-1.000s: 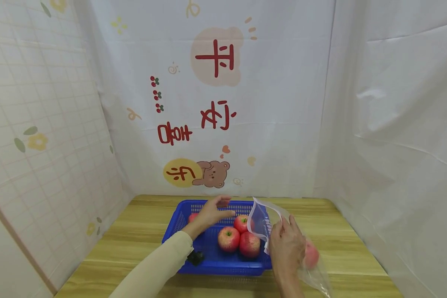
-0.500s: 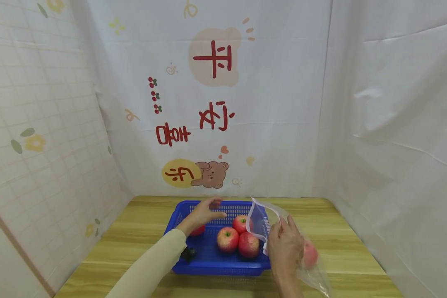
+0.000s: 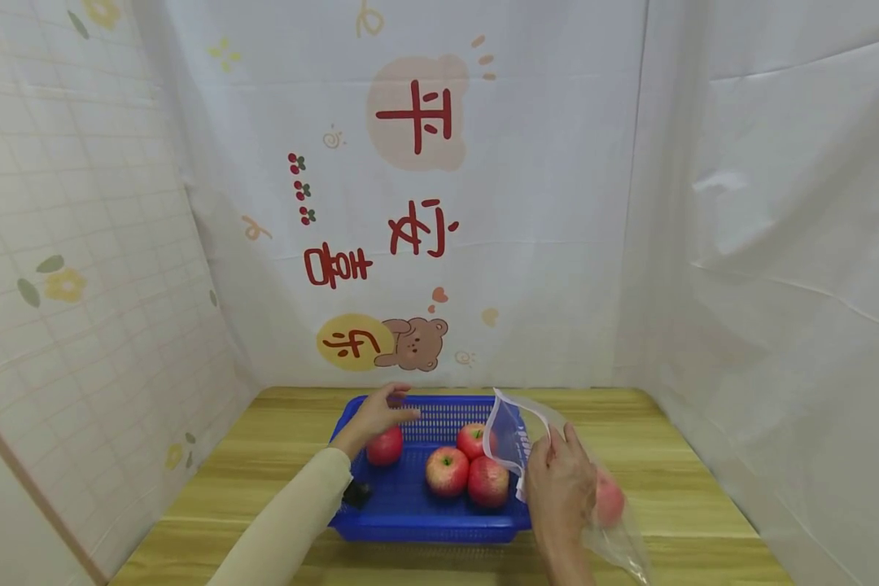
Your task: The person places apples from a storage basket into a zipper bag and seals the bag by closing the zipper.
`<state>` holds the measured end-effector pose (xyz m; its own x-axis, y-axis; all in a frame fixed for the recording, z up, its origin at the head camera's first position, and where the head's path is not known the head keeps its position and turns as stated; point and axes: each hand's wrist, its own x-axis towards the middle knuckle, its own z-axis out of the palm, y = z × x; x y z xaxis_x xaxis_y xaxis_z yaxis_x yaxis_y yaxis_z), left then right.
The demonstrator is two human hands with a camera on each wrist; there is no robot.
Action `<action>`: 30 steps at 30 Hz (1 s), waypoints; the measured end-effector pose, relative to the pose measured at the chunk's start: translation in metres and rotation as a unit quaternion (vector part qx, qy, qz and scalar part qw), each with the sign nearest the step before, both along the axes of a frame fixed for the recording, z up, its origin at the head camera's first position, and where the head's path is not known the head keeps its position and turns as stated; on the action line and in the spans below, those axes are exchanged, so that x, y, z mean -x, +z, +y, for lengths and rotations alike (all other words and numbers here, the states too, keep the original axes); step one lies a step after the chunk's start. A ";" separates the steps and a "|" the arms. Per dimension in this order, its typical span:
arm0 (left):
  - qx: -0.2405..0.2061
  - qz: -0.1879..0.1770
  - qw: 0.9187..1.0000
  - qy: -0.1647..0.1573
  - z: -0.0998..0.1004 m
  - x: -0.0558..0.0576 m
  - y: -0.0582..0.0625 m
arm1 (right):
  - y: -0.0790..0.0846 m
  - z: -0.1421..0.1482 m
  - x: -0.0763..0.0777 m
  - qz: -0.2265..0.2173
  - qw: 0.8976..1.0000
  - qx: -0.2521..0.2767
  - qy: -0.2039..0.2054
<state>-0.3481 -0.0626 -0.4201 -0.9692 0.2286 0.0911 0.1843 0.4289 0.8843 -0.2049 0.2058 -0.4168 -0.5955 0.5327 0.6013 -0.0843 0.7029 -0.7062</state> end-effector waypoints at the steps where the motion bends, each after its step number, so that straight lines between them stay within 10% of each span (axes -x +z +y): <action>1: 0.003 0.001 1.000 0.006 -0.002 0.001 -0.001 | 0.000 0.000 0.000 -0.001 1.000 0.000 0.000; 30: 0.065 -0.014 0.995 0.079 -0.022 0.011 -0.022 | 0.001 0.000 0.000 -0.008 1.000 0.006 -0.001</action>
<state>-0.3587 -0.0850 -0.4422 -0.9957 0.0812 0.0440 0.0821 0.5610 0.8237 -0.2047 0.2058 -0.4154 -0.6048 0.5408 0.5845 -0.0717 0.6940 -0.7164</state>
